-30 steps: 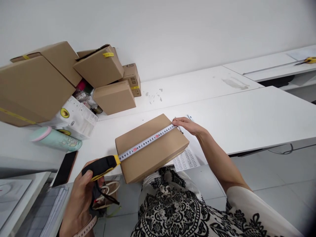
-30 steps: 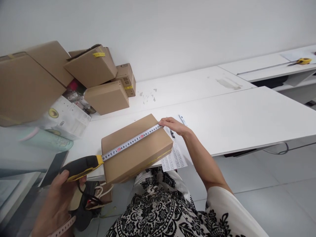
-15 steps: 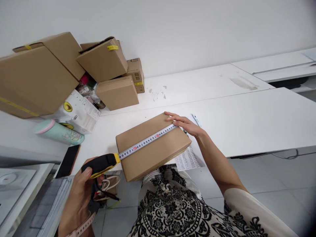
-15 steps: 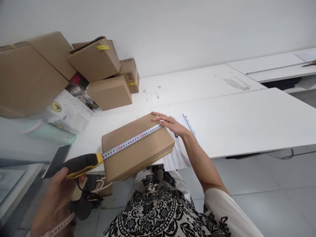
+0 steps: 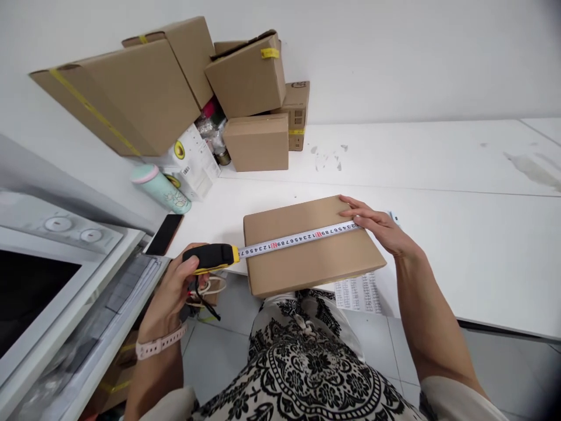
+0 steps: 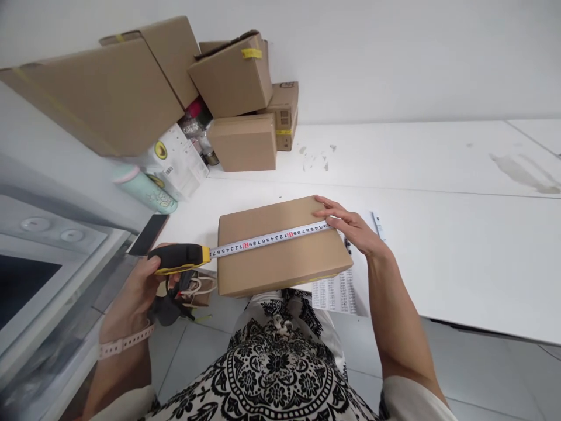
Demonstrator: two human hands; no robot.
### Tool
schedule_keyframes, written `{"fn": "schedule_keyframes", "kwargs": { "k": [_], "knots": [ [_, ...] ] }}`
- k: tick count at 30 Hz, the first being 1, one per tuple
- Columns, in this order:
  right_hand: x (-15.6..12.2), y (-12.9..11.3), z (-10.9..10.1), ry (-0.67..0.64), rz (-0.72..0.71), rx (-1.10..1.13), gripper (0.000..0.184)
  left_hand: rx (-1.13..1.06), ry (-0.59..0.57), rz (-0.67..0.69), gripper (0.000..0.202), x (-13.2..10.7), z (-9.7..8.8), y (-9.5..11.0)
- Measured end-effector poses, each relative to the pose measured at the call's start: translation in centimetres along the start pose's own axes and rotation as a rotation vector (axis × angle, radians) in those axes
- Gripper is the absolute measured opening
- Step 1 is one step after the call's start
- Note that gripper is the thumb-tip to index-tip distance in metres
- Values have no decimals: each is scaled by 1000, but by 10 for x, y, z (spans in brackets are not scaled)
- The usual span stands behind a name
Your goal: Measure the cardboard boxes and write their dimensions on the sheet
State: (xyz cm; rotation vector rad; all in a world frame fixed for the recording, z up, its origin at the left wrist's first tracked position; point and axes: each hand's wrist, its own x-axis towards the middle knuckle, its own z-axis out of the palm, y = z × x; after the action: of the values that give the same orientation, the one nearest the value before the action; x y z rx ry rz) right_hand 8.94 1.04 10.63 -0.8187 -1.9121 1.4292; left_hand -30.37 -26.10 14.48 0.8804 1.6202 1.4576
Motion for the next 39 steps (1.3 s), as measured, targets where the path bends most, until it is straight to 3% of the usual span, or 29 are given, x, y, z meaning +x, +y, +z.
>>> {"fn": "schedule_keyframes", "kwargs": {
  "k": [11,21,32,39],
  "knots": [
    [0,1,0,-7,4,11,23,39,-46,-34,43,-5,3,6],
    [1,3,0,7,-12,9,22,14,-21,-41,48,-5,3,3],
    [0,2,1,16,-19,-11,23,27,3,-69,49,-9,7,14],
    [-1,-7,1,61,-49,-111,31,-107,48,-63,48,-7,10,7]
  ]
}}
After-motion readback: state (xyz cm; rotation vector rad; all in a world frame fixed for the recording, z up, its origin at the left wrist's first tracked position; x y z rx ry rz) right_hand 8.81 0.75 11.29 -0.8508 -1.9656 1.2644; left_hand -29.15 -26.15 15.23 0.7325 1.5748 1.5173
